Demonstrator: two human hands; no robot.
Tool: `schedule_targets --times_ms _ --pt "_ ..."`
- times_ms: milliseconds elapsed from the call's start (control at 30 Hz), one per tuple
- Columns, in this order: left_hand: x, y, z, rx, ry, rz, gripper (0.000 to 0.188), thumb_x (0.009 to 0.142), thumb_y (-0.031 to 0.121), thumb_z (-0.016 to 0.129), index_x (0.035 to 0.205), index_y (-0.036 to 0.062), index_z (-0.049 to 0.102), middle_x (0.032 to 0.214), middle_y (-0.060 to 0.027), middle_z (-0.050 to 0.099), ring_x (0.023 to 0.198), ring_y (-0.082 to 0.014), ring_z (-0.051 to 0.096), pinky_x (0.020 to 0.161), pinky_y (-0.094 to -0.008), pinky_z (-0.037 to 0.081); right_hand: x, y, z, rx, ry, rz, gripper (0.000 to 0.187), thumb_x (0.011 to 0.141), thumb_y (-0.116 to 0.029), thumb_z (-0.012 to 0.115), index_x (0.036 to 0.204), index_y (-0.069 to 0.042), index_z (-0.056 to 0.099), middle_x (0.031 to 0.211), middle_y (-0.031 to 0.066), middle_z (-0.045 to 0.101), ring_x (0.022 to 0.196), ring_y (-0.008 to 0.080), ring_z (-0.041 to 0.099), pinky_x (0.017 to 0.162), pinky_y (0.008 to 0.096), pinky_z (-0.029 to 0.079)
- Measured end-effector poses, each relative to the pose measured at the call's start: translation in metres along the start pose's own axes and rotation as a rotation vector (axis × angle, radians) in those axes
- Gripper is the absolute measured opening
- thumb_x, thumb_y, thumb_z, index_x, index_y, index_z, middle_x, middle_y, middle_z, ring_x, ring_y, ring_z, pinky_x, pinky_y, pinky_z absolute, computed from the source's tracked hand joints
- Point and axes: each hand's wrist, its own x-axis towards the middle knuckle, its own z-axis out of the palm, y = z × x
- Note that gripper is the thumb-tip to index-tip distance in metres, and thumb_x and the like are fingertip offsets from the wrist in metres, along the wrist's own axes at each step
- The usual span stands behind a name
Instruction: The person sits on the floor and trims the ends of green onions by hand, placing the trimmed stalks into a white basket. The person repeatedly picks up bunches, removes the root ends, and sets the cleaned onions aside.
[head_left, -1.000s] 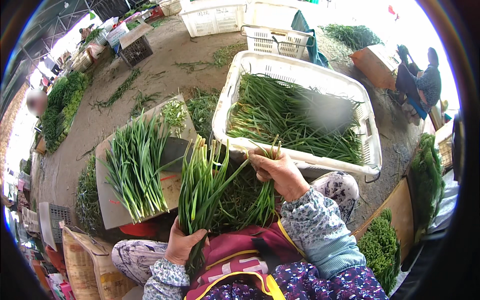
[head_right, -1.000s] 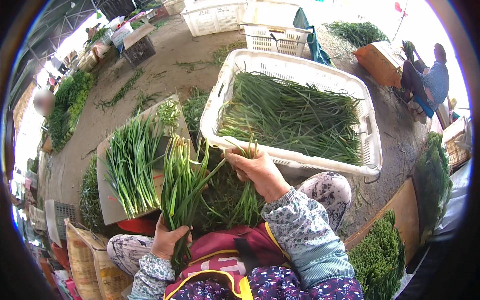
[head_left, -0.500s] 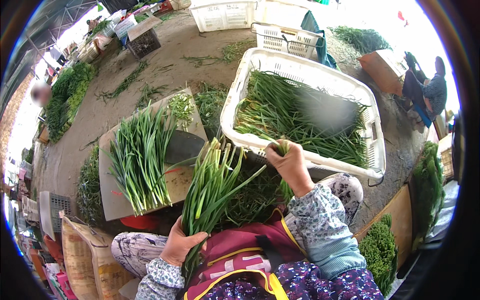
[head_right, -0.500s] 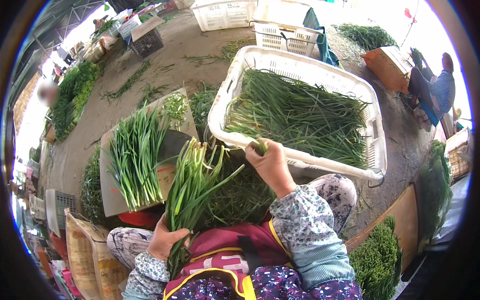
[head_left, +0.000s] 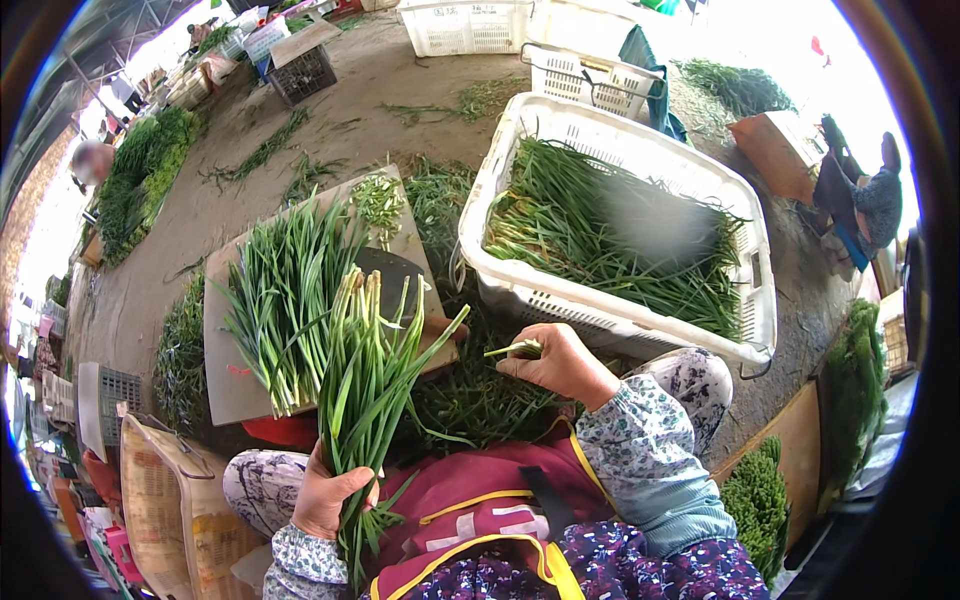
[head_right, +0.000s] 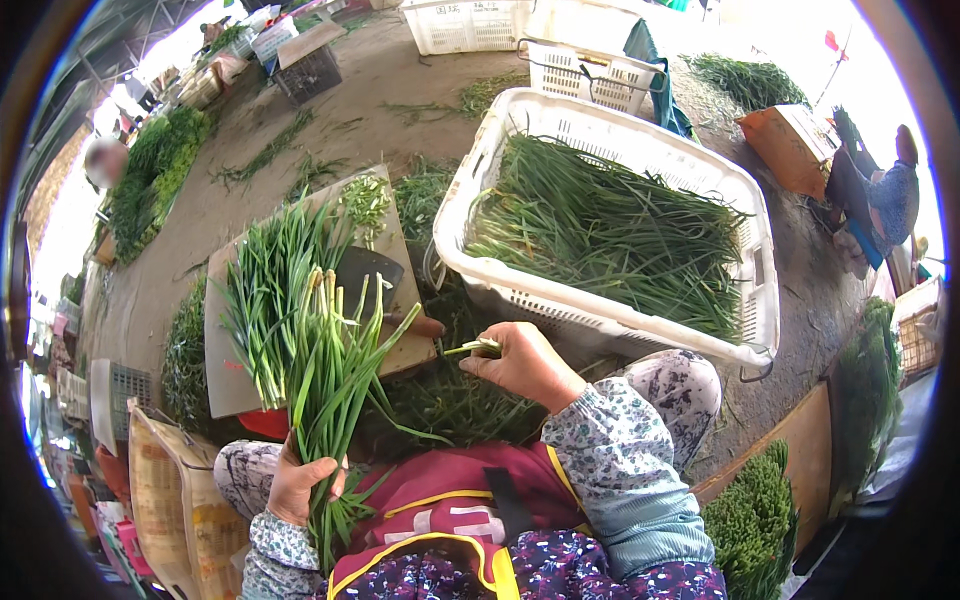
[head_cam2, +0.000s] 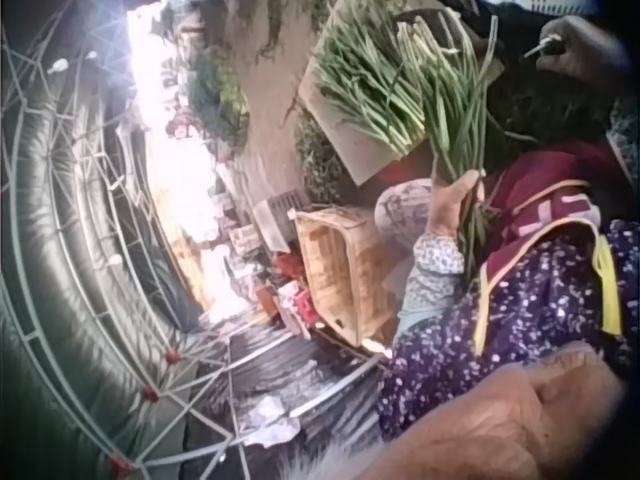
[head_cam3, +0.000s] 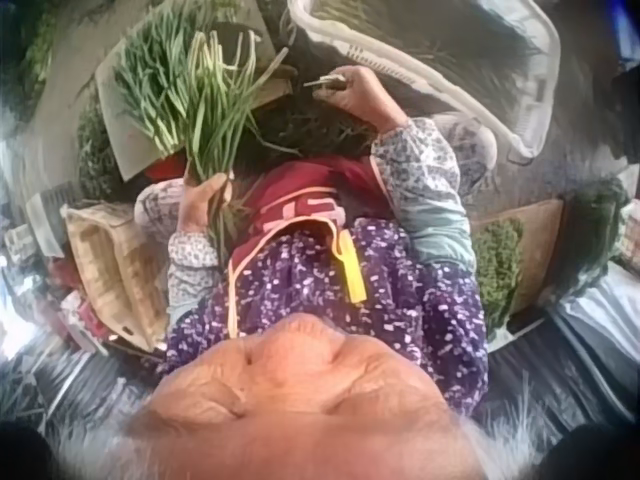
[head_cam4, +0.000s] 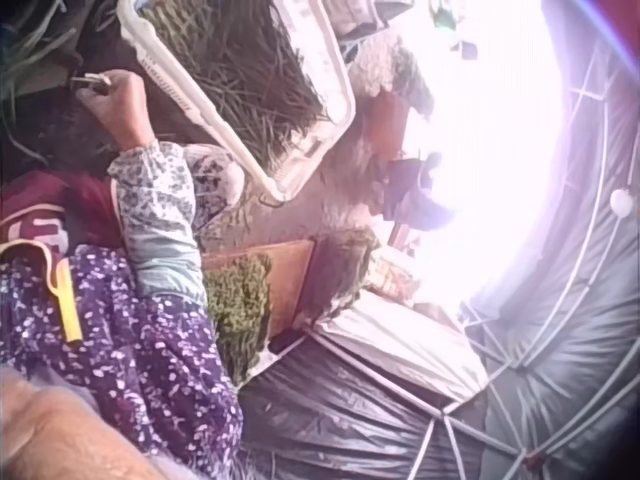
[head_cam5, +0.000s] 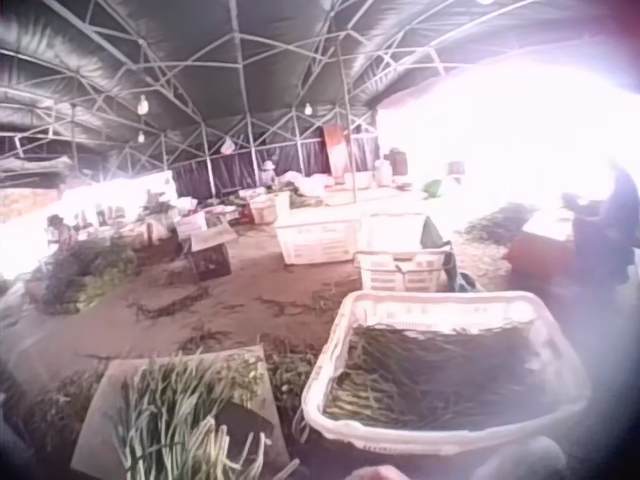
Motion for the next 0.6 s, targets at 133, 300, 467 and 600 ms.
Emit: schedule_targets --times_ms 133,300,467,600 --pt "-0.003 0.0 0.003 -0.011 -0.005 0.0 0.047 0.081 -0.004 0.07 0.123 0.008 0.054 0.087 -0.0156 0.067 0.059 -0.0233 0.065 0.047 -0.0311 0.051 0.003 0.027 0.01 -0.224 -0.031 -0.191 0.025 0.081 -0.016 0.073 0.104 -0.008 0.071 0.081 0.0142 0.069 0.074 0.032 0.065 0.073 0.0412 0.053" --pt "-0.002 -0.003 0.0 -0.034 0.006 0.007 0.05 0.08 -0.005 0.069 0.125 0.011 0.055 0.089 -0.0164 0.066 0.057 -0.0243 0.063 0.045 -0.0314 0.049 0.0 0.032 0.023 -0.282 0.057 -0.005 0.032 0.085 -0.011 0.066 0.117 -0.01 0.069 0.092 0.0153 0.072 0.082 0.0324 0.069 0.077 0.0411 0.054" --pt "-0.001 -0.009 0.004 -0.037 -0.007 0.006 0.058 0.077 -0.008 0.069 0.129 0.0111 0.054 0.091 -0.0176 0.066 0.057 -0.0265 0.062 0.046 -0.0322 0.05 -0.007 -0.03 0.006 0.78 -0.117 0.147 0.055 0.091 -0.023 0.073 0.138 -0.003 0.052 0.069 -0.0071 0.041 0.058 0.0021 0.038 0.051 0.0219 0.032" --pt "0.006 -0.014 0.01 0.006 -0.109 -0.058 0.064 0.075 -0.009 0.069 0.133 0.0103 0.051 0.095 -0.02 0.067 0.063 -0.0264 0.065 0.049 -0.0333 0.052 0.0 -0.039 0.032 1.057 -0.202 0.022 0.076 0.085 -0.029 0.08 0.146 -0.004 0.043 0.089 -0.0063 0.053 0.062 0.0024 0.04 0.054 0.0191 0.034"
